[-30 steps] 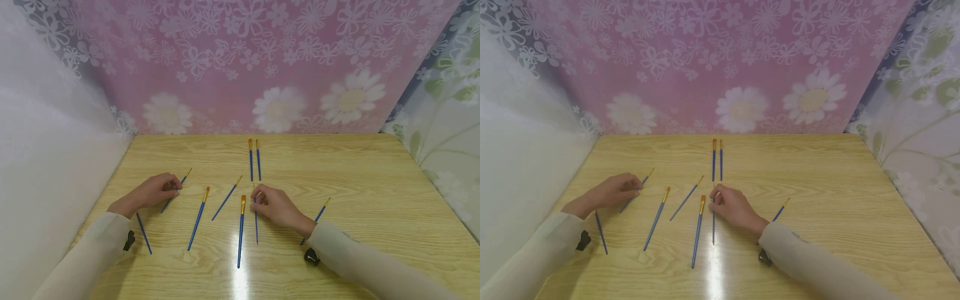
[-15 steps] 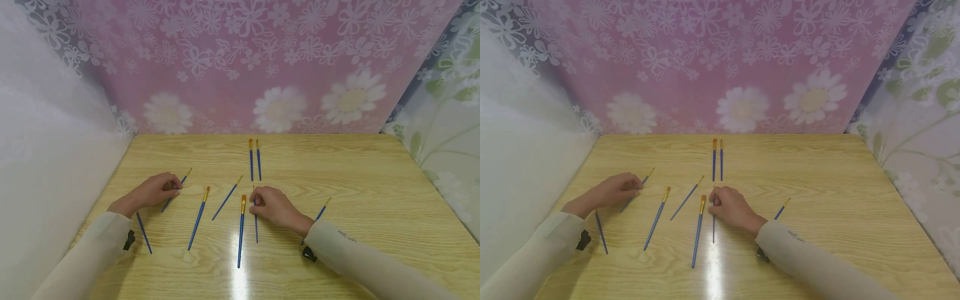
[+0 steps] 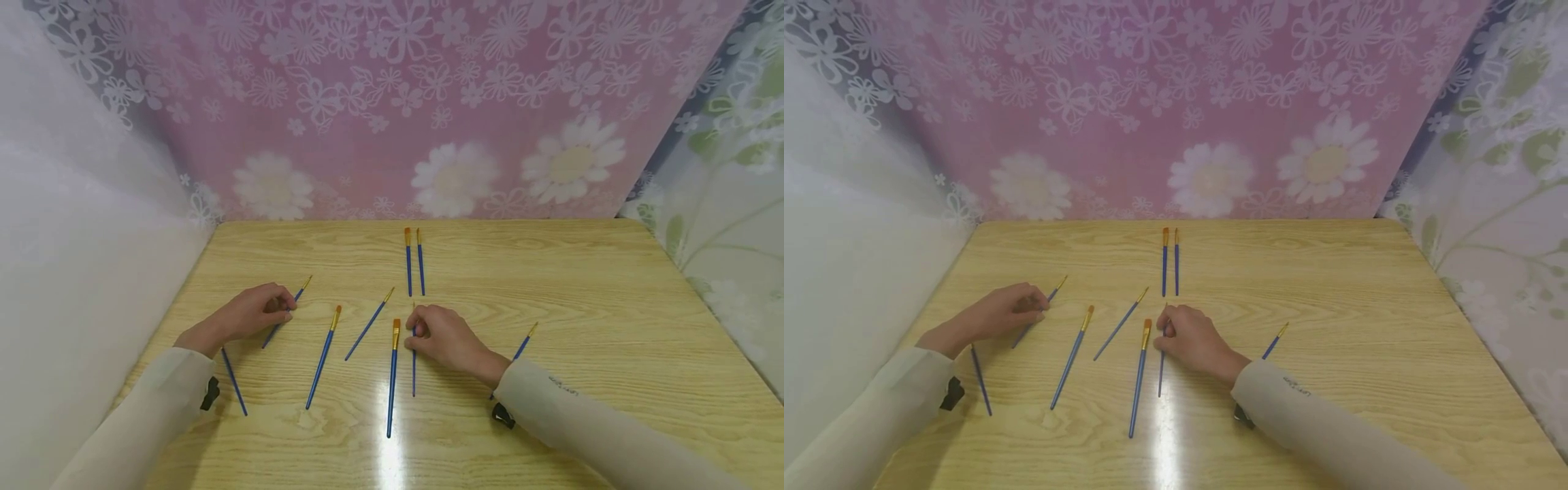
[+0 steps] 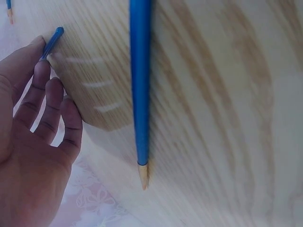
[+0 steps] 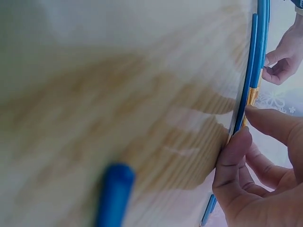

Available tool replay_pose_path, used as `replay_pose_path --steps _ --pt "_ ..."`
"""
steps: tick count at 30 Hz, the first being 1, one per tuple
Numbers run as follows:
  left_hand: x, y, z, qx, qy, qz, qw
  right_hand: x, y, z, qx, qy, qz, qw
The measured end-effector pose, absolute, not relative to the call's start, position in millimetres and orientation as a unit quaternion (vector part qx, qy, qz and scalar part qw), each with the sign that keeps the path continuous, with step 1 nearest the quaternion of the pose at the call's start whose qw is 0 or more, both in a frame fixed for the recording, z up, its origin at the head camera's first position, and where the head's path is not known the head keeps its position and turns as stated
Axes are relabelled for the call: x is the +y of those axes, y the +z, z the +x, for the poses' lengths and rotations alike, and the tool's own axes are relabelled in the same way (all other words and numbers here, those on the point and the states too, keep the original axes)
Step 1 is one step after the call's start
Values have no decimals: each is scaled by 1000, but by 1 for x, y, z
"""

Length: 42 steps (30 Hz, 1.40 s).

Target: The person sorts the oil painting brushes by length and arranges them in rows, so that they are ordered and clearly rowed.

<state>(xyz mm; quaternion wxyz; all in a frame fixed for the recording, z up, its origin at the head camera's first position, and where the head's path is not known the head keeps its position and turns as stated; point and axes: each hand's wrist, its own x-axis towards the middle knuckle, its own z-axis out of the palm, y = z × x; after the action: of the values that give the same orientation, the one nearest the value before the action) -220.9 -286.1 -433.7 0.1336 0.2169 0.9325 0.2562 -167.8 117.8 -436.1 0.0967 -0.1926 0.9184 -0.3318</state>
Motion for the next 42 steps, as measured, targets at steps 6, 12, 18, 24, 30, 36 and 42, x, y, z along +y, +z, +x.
replay_pose_path --steps 6,12,18,24,30,36,42 --pt "-287 -435 -221 931 259 220 134 123 -429 -163 915 -346 -183 101" --pt "-288 -436 -222 929 265 214 142 140 -423 -158 914 -352 -177 95" --pt "-288 -437 -222 931 260 211 143 163 -422 -153 920 -341 -171 87" --pt "-286 -433 -220 931 263 206 144 183 -418 -145 924 -334 -163 84" --pt "-286 -433 -220 929 264 212 147 202 -416 -136 924 -339 -154 86" --pt "-286 -434 -219 928 266 214 150 219 -417 -129 930 -327 -147 80" --pt "-285 -432 -219 928 265 214 150 238 -417 -124 937 -314 -135 75"
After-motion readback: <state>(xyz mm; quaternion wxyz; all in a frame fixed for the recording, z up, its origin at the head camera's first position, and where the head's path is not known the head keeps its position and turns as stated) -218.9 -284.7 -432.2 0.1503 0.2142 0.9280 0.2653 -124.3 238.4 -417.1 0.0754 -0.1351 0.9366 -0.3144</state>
